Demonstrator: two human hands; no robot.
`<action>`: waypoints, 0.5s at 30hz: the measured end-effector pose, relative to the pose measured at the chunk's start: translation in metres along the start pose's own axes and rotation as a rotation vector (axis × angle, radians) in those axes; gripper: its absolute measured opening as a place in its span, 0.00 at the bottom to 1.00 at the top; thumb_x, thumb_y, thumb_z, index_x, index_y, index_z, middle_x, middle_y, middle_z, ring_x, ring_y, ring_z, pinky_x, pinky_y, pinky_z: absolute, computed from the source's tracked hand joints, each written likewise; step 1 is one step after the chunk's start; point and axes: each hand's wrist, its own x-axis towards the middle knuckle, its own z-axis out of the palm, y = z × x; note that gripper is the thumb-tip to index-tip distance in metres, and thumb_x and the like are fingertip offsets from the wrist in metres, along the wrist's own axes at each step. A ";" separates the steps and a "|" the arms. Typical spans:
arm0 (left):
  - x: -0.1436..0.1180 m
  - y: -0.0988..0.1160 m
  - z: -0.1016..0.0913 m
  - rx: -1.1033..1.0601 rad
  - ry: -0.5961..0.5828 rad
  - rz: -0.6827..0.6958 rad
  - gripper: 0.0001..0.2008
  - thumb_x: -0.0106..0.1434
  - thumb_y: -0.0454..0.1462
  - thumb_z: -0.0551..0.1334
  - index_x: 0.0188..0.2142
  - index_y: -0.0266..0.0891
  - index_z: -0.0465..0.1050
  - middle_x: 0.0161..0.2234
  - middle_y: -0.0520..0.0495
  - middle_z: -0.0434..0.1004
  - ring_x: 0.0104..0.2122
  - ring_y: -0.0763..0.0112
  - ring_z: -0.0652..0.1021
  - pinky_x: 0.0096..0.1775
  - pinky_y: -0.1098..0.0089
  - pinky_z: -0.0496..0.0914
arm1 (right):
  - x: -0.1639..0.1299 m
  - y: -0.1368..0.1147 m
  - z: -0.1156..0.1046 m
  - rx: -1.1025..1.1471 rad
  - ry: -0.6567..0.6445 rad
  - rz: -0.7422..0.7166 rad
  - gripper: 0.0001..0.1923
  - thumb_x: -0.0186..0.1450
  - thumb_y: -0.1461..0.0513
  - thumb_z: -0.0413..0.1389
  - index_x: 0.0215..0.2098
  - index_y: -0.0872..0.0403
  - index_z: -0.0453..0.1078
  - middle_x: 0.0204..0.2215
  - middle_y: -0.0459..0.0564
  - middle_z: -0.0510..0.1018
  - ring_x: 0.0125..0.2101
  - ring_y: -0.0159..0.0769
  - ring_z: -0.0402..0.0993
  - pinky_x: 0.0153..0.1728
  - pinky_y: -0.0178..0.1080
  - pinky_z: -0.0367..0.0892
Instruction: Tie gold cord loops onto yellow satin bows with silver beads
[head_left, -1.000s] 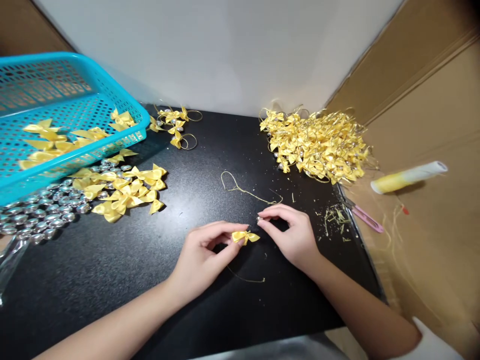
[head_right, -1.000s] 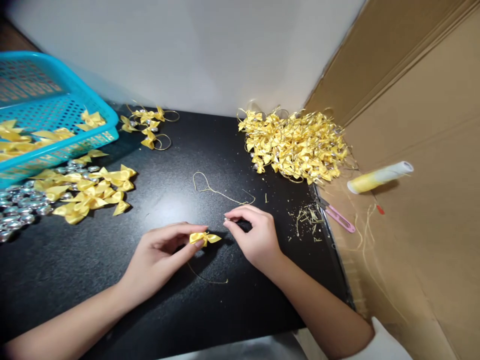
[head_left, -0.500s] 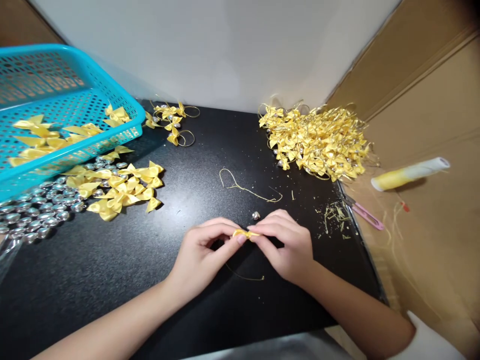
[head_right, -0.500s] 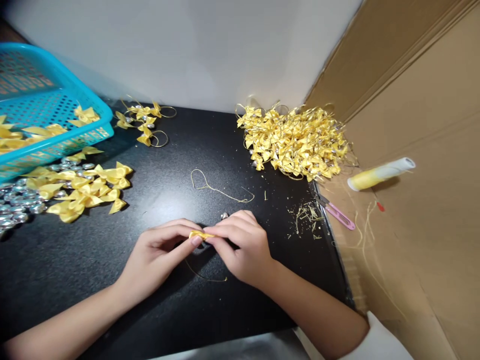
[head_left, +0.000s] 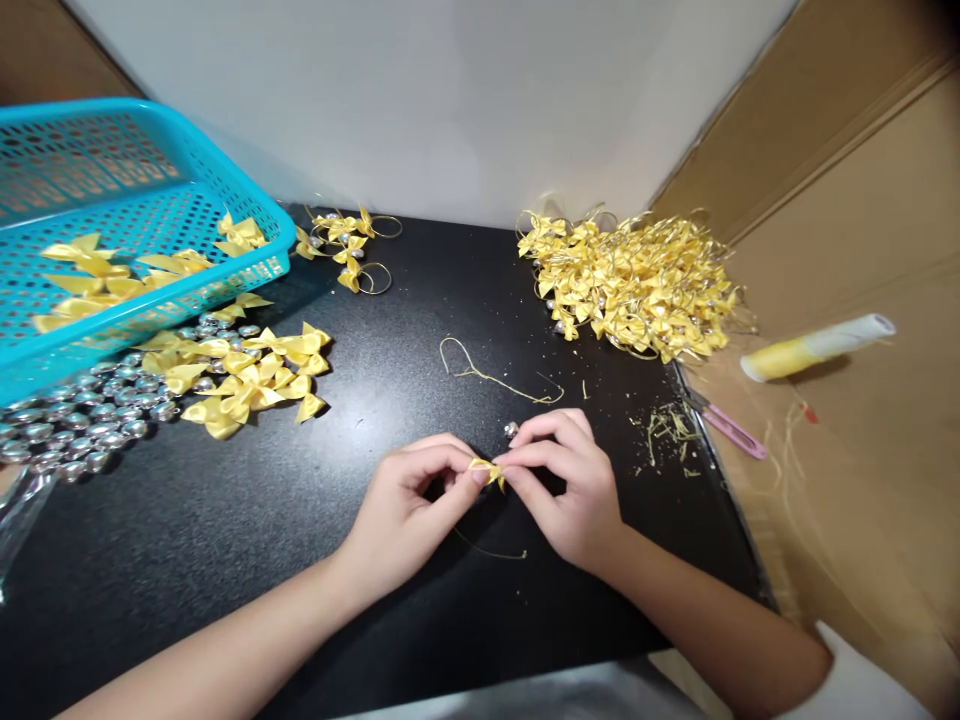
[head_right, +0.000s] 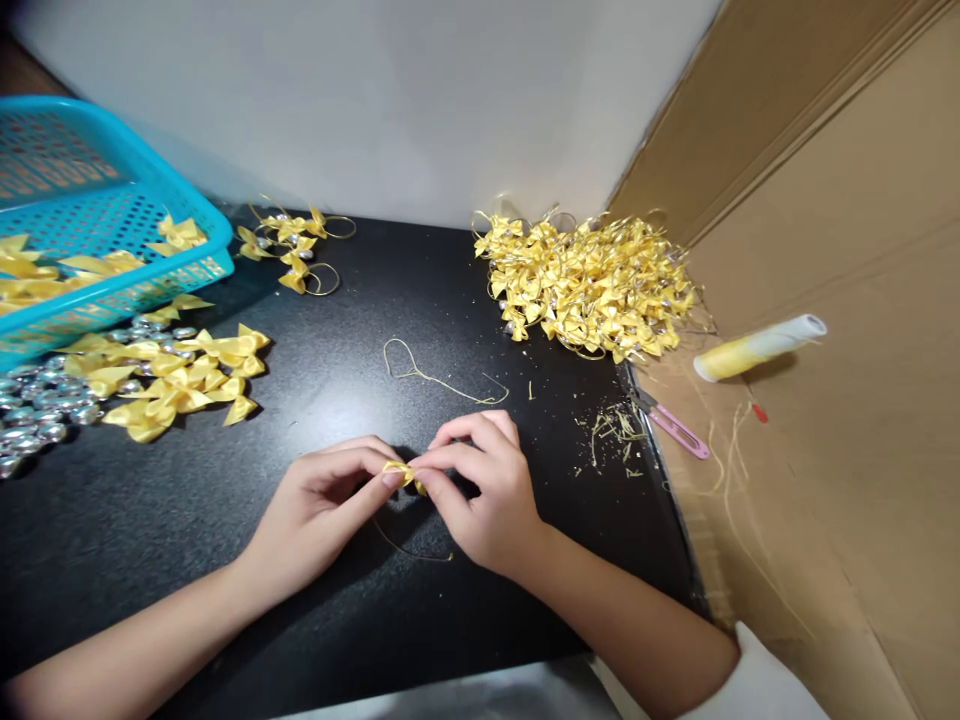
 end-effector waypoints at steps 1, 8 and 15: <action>0.000 0.000 0.000 0.009 0.007 -0.007 0.10 0.63 0.36 0.61 0.26 0.36 0.76 0.25 0.47 0.76 0.26 0.71 0.74 0.30 0.72 0.67 | 0.000 0.002 0.001 0.039 0.016 0.031 0.06 0.63 0.67 0.58 0.31 0.51 0.75 0.29 0.47 0.75 0.34 0.36 0.71 0.38 0.43 0.68; 0.000 -0.002 0.001 -0.014 0.071 -0.060 0.14 0.63 0.38 0.61 0.22 0.36 0.73 0.23 0.50 0.71 0.23 0.75 0.69 0.26 0.74 0.63 | -0.006 0.002 -0.004 -0.070 0.246 -0.058 0.07 0.61 0.66 0.58 0.37 0.49 0.69 0.36 0.48 0.69 0.38 0.38 0.68 0.40 0.44 0.66; -0.002 0.000 0.002 0.029 0.073 -0.033 0.13 0.62 0.38 0.61 0.23 0.36 0.75 0.23 0.48 0.73 0.23 0.73 0.71 0.25 0.73 0.64 | -0.008 -0.003 0.002 -0.372 0.119 -0.243 0.09 0.59 0.64 0.63 0.36 0.43 0.74 0.33 0.46 0.71 0.37 0.39 0.64 0.40 0.45 0.58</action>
